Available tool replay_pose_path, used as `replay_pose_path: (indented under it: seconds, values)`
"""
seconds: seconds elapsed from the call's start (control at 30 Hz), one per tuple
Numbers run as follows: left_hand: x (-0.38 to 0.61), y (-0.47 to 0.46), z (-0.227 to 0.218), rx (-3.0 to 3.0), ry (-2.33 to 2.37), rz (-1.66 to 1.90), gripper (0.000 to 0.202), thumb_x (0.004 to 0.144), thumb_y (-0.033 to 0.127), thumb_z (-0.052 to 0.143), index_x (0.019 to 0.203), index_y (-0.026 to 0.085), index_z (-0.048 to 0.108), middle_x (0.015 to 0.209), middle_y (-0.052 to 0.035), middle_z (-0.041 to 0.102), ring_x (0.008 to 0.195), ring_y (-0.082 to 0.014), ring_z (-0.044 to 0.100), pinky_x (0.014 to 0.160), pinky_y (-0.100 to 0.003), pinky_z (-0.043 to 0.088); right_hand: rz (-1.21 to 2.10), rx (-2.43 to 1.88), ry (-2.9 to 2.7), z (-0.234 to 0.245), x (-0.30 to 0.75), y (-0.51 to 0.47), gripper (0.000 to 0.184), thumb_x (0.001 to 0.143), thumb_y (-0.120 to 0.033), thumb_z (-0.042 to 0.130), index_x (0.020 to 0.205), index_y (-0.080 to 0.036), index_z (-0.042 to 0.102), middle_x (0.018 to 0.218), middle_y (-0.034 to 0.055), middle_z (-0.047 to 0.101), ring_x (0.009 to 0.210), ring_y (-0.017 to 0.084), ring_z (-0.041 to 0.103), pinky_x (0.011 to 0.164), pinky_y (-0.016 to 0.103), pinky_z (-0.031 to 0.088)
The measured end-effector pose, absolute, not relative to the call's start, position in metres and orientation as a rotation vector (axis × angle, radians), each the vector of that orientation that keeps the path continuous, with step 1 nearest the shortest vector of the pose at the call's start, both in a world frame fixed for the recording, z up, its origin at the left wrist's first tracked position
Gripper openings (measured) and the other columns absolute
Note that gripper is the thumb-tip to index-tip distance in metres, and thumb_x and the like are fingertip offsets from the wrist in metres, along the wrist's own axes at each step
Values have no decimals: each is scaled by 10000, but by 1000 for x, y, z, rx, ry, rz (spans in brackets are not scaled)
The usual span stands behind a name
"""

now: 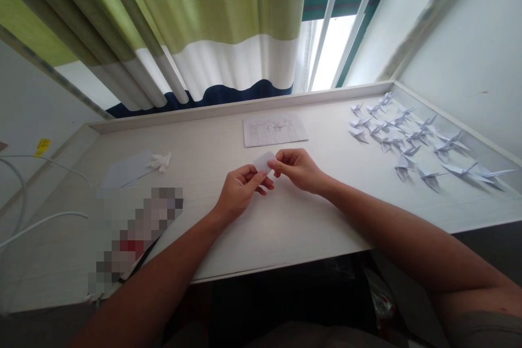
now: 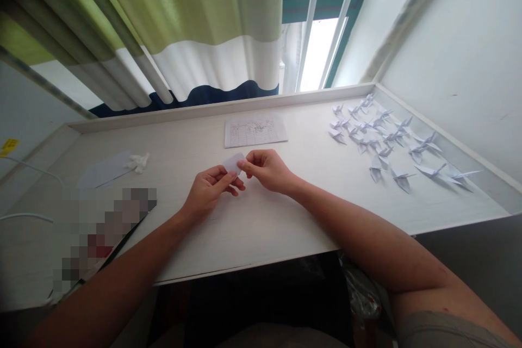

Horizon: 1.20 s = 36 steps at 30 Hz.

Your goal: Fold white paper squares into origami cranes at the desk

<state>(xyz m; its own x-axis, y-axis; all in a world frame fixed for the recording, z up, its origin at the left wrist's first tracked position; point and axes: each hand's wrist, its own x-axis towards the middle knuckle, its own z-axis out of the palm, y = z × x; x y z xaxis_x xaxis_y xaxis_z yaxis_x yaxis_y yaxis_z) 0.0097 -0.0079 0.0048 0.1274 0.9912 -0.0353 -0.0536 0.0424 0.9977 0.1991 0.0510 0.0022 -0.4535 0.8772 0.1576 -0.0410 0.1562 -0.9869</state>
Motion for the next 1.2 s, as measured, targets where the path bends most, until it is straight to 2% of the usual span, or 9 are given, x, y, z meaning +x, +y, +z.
replay_pose_path:
  seconds: [0.13, 0.27, 0.37, 0.47, 0.57, 0.7, 0.93, 1.07, 1.2]
  values:
    - [11, -8, 7, 1166, 1061, 1114, 431, 834, 482, 873, 1072, 147, 745, 1023, -133, 843, 839, -249, 806, 681, -330, 611, 1446, -819, -1598, -1, 198, 52, 499, 828, -647, 815, 738, -174, 682, 683, 12, 696, 643, 130, 613, 622, 283, 481]
    - [9, -6, 5, 1173, 1087, 1128, 426, 805, 453, 902, 1061, 140, 766, 956, -121, 843, 812, -244, 804, 696, -333, 618, 1375, -859, -1661, -3, 199, 52, 422, 887, -563, 782, 746, -174, 698, 708, 21, 700, 670, 141, 631, 647, 299, 506]
    - [6, -5, 2, 1195, 1083, 1045, 394, 801, 494, 895, 926, 138, 781, 869, -114, 830, 759, -238, 798, 704, -347, 632, 1188, -882, -1738, -3, 202, 53, 269, 875, -430, 809, 1005, -198, 773, 919, 49, 763, 848, 183, 697, 783, 348, 575]
    - [4, -7, 2, 1226, 1031, 912, 410, 795, 535, 892, 840, 145, 774, 815, -108, 816, 720, -235, 796, 706, -357, 648, 1120, -786, -1861, -1, 206, 53, 336, 890, -337, 787, 1211, -240, 765, 1154, 76, 775, 1081, 227, 714, 964, 420, 579]
    - [3, -9, 4, 1227, 994, 838, 419, 798, 550, 890, 820, 151, 765, 777, -97, 805, 682, -227, 791, 679, -349, 650, 1142, -665, -1944, 1, 208, 53, 245, 921, -331, 756, 1140, -230, 792, 1149, 75, 775, 1087, 229, 714, 1002, 443, 566]
    - [2, -9, 5, 1201, 983, 765, 430, 770, 553, 913, 795, 153, 757, 760, -93, 804, 665, -219, 788, 650, -321, 638, 1170, -606, -2008, 4, 208, 53, 171, 934, -310, 735, 1063, -225, 809, 1051, 60, 779, 994, 207, 710, 931, 405, 574]
    - [-1, -6, 5, 1287, 929, 720, 324, 872, 478, 848, 826, 163, 785, 829, -97, 828, 772, -206, 792, 788, -322, 628, 1265, -723, -1996, 4, 209, 54, 193, 912, -305, 753, 1061, -187, 784, 1086, 83, 806, 1019, 225, 736, 964, 435, 567]
    - [-4, -4, 5, 1300, 887, 693, 325, 889, 465, 835, 815, 156, 770, 818, -83, 825, 786, -186, 780, 818, -305, 606, 1331, -662, -2010, 7, 211, 54, 132, 928, -297, 748, 967, -174, 773, 983, 66, 794, 933, 198, 722, 953, 420, 559]
    - [-6, -2, 4, 1153, 875, 712, 393, 859, 507, 858, 965, 139, 773, 886, -90, 838, 830, -204, 802, 833, -324, 617, 1438, -542, -1931, 7, 214, 57, 119, 936, -296, 758, 949, -178, 755, 956, 50, 768, 907, 179, 705, 926, 391, 563]
